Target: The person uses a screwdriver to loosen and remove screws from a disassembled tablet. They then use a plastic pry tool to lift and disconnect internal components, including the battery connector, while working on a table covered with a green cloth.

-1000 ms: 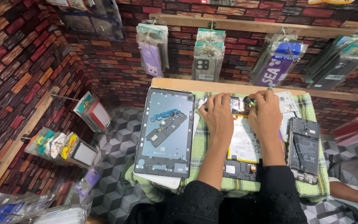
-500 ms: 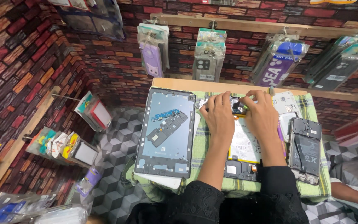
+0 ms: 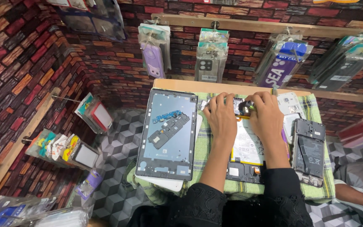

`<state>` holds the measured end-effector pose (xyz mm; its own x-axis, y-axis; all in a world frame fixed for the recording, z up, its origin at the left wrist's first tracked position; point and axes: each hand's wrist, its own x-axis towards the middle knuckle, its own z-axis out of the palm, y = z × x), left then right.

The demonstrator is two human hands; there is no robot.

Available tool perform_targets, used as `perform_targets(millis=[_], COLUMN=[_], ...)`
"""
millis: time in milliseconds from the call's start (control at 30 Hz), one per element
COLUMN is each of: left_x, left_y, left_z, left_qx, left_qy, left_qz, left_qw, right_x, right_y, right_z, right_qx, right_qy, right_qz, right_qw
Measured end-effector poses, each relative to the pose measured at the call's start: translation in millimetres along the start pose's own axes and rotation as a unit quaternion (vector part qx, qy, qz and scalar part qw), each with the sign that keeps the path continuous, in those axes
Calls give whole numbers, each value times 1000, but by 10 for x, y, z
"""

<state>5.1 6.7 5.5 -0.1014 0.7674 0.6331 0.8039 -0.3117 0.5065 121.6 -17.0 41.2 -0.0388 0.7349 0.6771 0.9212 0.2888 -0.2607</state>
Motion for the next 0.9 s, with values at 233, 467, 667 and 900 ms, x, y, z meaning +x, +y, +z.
perform_targets(millis=[233, 467, 667, 900], left_x=[-3, 18, 20, 68], left_y=[-28, -19, 18, 39], left_z=[59, 52, -39, -56], left_qx=[-5, -11, -36, -106], left_qy=[5, 1, 10, -24], left_qz=[1, -5, 3, -14], left_qw=[1000, 1000, 999, 994], right_x=[-10, -16, -35, -87], right_y=[10, 20, 44, 109], right_z=[8, 11, 38, 88], right_qx=[-1, 4, 5, 6], right_qy=[17, 29, 55, 185], right_qz=[2, 3, 5, 20], right_qw=[1000, 1000, 998, 983])
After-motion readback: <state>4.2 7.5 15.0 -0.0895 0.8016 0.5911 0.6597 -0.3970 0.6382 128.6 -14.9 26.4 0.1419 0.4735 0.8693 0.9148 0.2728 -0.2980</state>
